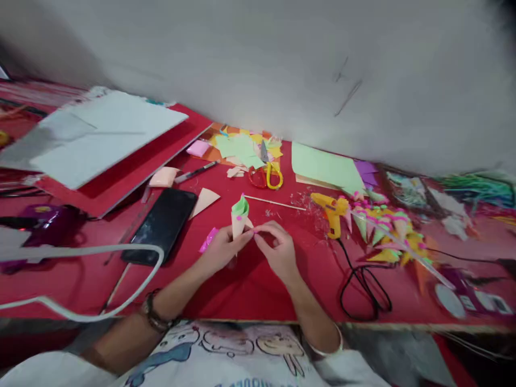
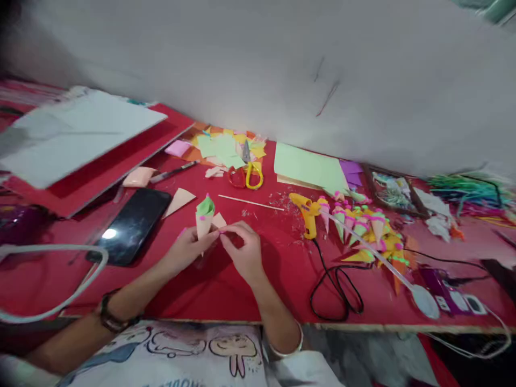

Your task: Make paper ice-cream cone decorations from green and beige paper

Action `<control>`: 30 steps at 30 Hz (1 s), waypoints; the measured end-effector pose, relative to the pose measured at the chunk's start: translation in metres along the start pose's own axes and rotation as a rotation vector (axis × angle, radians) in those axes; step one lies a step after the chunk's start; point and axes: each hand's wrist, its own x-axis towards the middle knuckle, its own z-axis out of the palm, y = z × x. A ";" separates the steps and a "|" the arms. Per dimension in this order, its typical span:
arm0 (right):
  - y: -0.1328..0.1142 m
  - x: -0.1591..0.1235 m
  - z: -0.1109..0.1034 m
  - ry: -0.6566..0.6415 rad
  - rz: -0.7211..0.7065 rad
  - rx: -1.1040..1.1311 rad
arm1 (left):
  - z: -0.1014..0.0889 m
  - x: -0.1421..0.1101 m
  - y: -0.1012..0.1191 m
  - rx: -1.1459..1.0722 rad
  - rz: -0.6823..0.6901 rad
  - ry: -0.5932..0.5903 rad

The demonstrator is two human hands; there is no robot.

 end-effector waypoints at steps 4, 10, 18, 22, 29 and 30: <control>-0.003 -0.002 -0.001 -0.023 -0.054 -0.041 | -0.003 0.000 -0.003 -0.006 -0.027 0.024; -0.003 -0.002 -0.002 0.006 -0.091 -0.118 | -0.002 0.000 -0.005 -0.023 -0.034 0.012; 0.001 -0.003 0.008 0.015 0.065 0.134 | -0.009 0.000 -0.003 -0.036 0.012 0.008; 0.007 0.000 0.005 0.147 0.296 0.500 | -0.008 -0.001 -0.003 -0.078 -0.042 0.102; 0.012 0.004 -0.001 0.255 0.433 0.646 | -0.008 -0.002 0.001 -0.108 -0.064 0.117; 0.013 0.004 0.000 0.252 0.437 0.657 | -0.008 -0.002 0.001 -0.107 -0.065 0.111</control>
